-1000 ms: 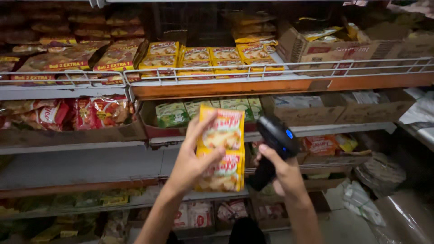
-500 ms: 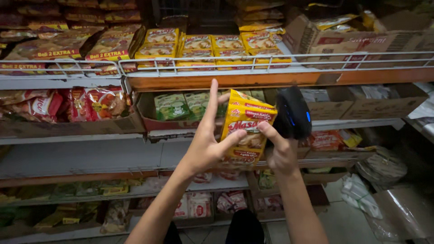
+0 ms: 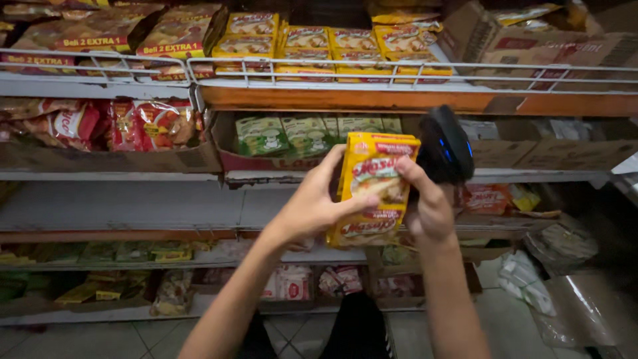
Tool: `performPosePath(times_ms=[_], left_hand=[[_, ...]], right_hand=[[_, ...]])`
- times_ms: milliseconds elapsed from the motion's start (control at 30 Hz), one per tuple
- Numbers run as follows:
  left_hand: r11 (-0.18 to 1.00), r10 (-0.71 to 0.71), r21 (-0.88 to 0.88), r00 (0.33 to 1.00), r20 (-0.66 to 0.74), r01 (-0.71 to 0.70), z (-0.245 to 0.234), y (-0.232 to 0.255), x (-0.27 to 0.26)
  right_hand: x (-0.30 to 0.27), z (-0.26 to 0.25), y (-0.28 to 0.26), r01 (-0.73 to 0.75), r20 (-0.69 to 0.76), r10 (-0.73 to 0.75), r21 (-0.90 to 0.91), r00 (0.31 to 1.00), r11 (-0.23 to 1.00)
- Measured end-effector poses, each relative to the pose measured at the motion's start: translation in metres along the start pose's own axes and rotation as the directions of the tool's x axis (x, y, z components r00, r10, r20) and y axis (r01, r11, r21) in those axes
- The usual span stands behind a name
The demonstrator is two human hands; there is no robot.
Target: The person sits on the floor and repeatedly picks up yellow snack packets from a cardboard box. They use a handheld barcode scanner to scan each packet, then place the scanned packets onto a wire shelf. The person stacks the packets in neat rows on the shelf.
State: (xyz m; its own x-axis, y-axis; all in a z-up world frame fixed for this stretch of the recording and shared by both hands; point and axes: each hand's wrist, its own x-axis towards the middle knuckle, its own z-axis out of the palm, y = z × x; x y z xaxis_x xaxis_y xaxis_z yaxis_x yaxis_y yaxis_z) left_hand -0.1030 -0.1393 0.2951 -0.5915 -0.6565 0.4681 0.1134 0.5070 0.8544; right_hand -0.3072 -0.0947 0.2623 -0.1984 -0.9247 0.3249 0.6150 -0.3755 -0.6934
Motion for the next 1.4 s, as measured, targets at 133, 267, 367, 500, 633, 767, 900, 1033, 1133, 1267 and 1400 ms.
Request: performPosePath(times_ms=[133,267,367,500,633,767,900,1033,1133,1267,1400], left_hand=[[0.986,-0.092,-0.156,0.980,-0.179,0.064,0.020,-0.014,-0.008],[0.939,-0.058,-0.342,0.965,-0.256,-0.034,0.023,-0.024,-0.011],[0.907,-0.098,-0.420,0.953,-0.288,-0.034,0.018,-0.026,-0.015],[0.895,-0.091,-0.444,0.952,-0.293,-0.051,0.019,-0.025,-0.010],[0.971,-0.035,-0.236,0.944,-0.329,-0.047,0.025,-0.020,0.002],[0.985,-0.080,-0.170,0.956,-0.281,0.032,0.024,-0.011,0.008],[0.942,-0.115,-0.335,0.948,-0.296,0.009,0.026,-0.004,0.017],[0.743,-0.105,-0.670,0.988,-0.116,0.000,0.018,-0.001,0.008],[0.542,-0.102,-0.840,0.993,-0.050,0.013,0.024,0.000,-0.007],[0.709,-0.009,-0.704,0.999,-0.050,-0.029,0.042,0.000,-0.015],[0.826,0.031,-0.558,0.994,-0.108,-0.086,0.059,0.003,-0.015]], right_hand=[[0.003,0.016,0.005,0.125,-0.065,-0.138,-0.171,0.988,0.977],[0.000,0.023,0.008,0.250,-0.031,-0.279,-0.358,0.960,0.900],[-0.006,0.023,0.009,0.203,-0.059,-0.254,-0.440,0.965,0.875],[-0.014,0.030,0.010,0.072,-0.003,-0.078,-0.358,0.997,0.931],[-0.014,0.046,0.008,0.126,0.001,-0.128,-0.200,0.992,0.972],[-0.007,0.054,0.001,0.229,-0.043,-0.246,-0.248,0.968,0.941],[0.002,0.050,-0.001,0.297,-0.031,-0.308,-0.191,0.951,0.936],[0.014,0.025,-0.007,0.047,-0.006,-0.046,0.101,0.999,0.994],[0.023,-0.004,-0.002,-0.037,-0.023,0.044,0.241,0.999,0.970],[0.038,-0.046,0.022,-0.078,0.127,0.024,0.441,0.992,0.894],[0.047,-0.074,0.047,-0.079,0.380,-0.129,0.485,0.916,0.871]])
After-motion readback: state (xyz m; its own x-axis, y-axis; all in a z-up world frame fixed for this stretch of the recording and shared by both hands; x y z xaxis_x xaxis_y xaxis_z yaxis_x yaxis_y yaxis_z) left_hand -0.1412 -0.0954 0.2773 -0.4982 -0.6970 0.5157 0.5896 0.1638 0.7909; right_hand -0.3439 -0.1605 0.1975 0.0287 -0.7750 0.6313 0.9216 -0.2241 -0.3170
